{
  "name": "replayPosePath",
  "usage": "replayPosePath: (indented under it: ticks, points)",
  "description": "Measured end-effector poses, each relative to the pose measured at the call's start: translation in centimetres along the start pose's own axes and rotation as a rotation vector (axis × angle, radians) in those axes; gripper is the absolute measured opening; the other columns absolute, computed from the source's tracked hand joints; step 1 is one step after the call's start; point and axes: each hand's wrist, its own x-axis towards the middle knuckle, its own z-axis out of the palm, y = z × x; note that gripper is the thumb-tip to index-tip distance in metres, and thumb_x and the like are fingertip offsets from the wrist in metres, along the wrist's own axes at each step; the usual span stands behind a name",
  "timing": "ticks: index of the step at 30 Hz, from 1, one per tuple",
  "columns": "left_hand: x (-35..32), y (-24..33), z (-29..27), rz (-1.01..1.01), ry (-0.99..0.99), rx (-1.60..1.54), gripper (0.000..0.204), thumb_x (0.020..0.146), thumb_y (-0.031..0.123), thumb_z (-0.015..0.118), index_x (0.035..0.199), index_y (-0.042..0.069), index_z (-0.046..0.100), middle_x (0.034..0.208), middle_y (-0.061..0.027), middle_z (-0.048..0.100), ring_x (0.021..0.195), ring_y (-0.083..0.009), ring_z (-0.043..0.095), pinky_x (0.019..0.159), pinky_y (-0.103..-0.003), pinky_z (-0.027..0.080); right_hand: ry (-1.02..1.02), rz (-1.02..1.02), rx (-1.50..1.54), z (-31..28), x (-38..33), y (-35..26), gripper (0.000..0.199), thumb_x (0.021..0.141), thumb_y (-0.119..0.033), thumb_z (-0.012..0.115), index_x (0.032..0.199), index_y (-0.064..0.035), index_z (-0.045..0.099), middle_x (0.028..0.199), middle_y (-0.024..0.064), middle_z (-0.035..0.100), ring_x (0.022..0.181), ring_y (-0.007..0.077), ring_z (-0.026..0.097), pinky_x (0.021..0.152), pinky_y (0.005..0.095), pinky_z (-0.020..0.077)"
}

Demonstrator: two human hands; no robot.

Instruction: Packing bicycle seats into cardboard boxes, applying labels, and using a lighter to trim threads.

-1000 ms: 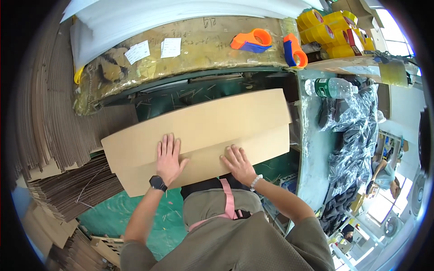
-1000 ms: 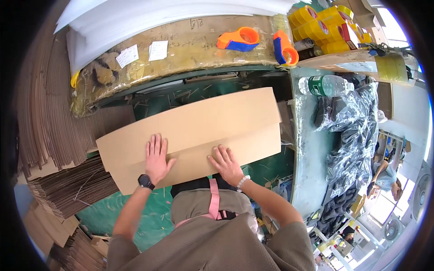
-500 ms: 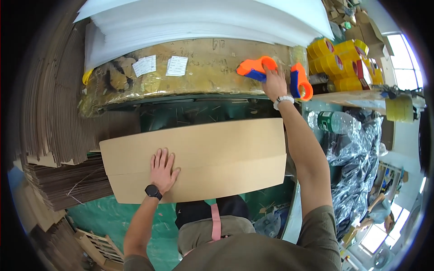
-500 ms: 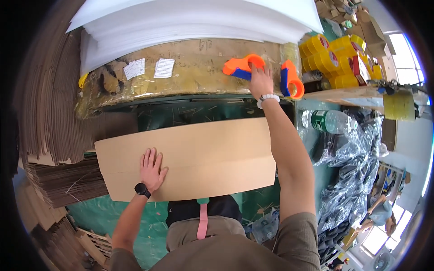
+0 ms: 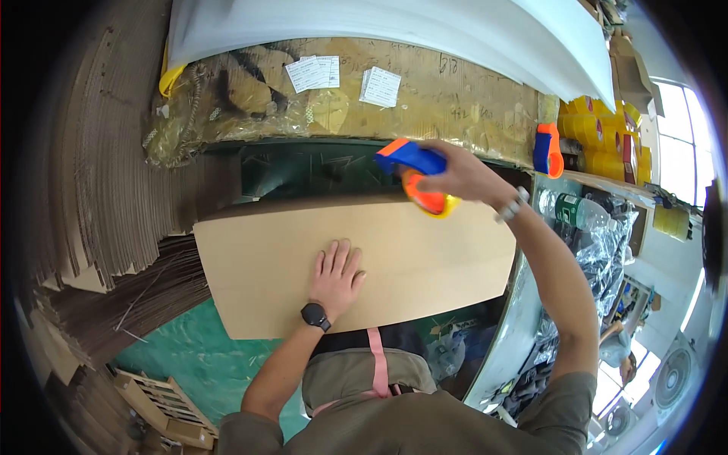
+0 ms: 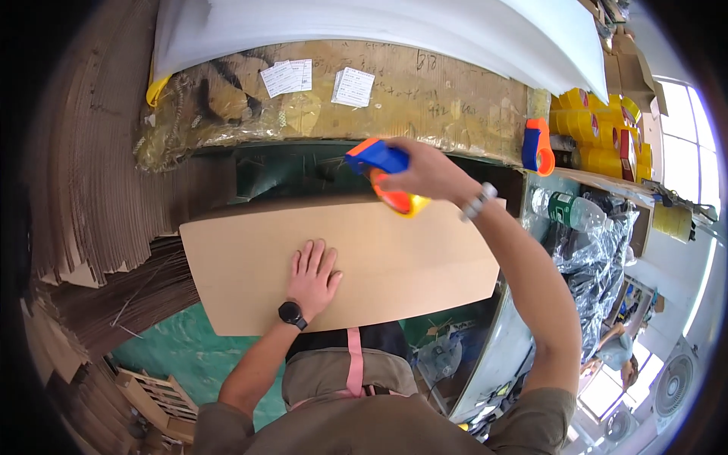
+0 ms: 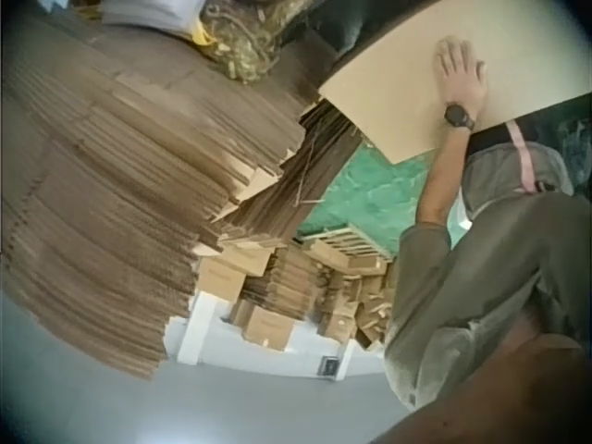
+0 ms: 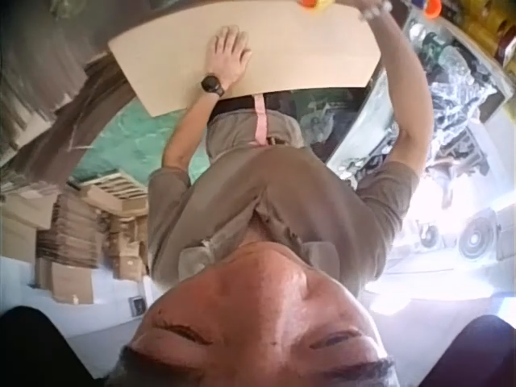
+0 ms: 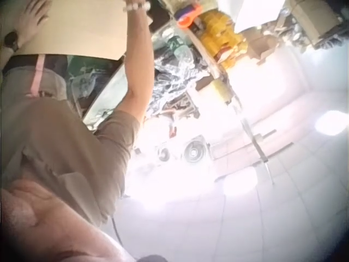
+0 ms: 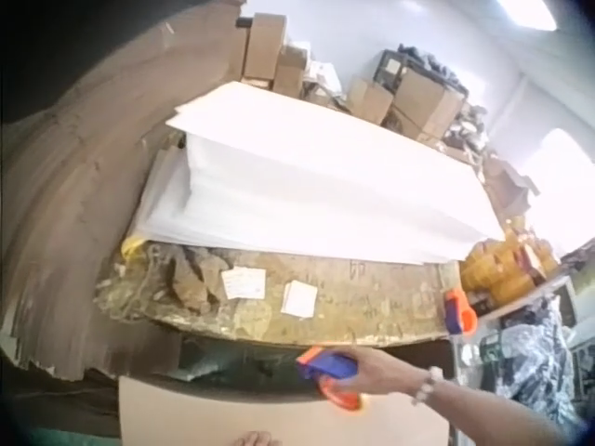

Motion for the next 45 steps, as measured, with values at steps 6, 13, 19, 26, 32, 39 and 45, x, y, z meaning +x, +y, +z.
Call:
replayPosePath:
  ticks: [6,13,19,26,32,39,45]
  points:
    - [0.1,-0.7,0.2,0.055,0.002,-0.024,0.049,0.088,0.038,0.059,0.128,0.012,0.054,0.141,-0.0133,0.044,0.132,-0.0333,0.038,0.106,-0.052,0.03,-0.314,0.39,-0.394,5.1,10.1,-2.0,0.043,0.077,-0.043,0.062,0.09,-0.0025,0.068,0.083,0.0089,0.069,0.078,0.0223,0.066,0.07,0.0322,0.0518]
    - [-0.1,-0.5,0.2,0.069,0.002,0.015,0.049,0.09,0.04,0.056,0.132,0.013,0.052,0.143,-0.0118,0.043,0.134,-0.0318,0.037,0.107,-0.049,0.03,-0.451,0.707,-0.002,3.6,9.2,-2.9,0.026,0.079,-0.038,0.062,0.075,-0.0128,0.062,0.068,0.0021,0.064,0.057,0.016,0.061,0.054,0.0307,0.0494]
    - [-0.1,-1.1,0.0,0.048,-0.006,0.051,0.049,0.092,0.039,0.054,0.133,0.013,0.052,0.144,-0.0127,0.043,0.134,-0.0334,0.036,0.108,-0.05,0.029,-0.095,0.303,-0.288,6.9,-2.7,-2.4,0.041,0.077,-0.049,0.064,0.087,-0.0103,0.071,0.08,0.015,0.07,0.071,0.0337,0.068,0.067,0.0381,0.0554]
    - [-0.1,-0.2,0.3,0.064,-0.014,0.033,0.047,0.092,0.035,0.053,0.132,0.011,0.053,0.144,-0.0152,0.041,0.135,-0.0358,0.034,0.109,-0.052,0.027,0.351,0.373,-0.156,24.1,-21.1,-0.4,0.062,0.078,-0.037,0.069,0.128,-0.0059,0.052,0.078,0.0253,0.061,0.065,0.0419,0.062,0.06,0.0484,0.0512]
    - [-0.4,0.2,0.3,0.066,-0.005,0.127,0.049,0.092,0.037,0.054,0.134,0.011,0.051,0.145,-0.0157,0.041,0.135,-0.0357,0.034,0.11,-0.052,0.026,0.095,0.583,-0.049,33.2,-31.2,4.1,0.059,0.077,-0.04,0.062,0.128,-0.0117,0.053,0.079,0.0274,0.063,0.07,0.0447,0.064,0.063,0.0513,0.0533]
    - [0.0,1.6,-1.3,0.05,0.039,0.141,0.047,0.091,0.034,0.054,0.131,0.009,0.053,0.145,-0.0174,0.038,0.137,-0.0368,0.031,0.111,-0.053,0.024,0.315,0.468,0.022,36.0,-25.9,7.9,0.052,0.073,-0.038,0.065,0.118,-0.0112,0.063,0.08,0.0264,0.064,0.072,0.0439,0.064,0.068,0.0497,0.0533]
    - [-9.7,1.1,-5.4,-0.401,0.145,-0.433,0.043,0.094,0.039,0.055,0.115,0.002,0.057,0.111,-0.0125,0.061,0.106,-0.0292,0.057,0.094,-0.04,0.045,0.018,0.115,-0.071,26.3,-31.0,1.1,0.056,0.068,-0.028,0.071,0.12,-0.0098,0.062,0.082,0.0211,0.062,0.07,0.0391,0.063,0.065,0.0461,0.0532]
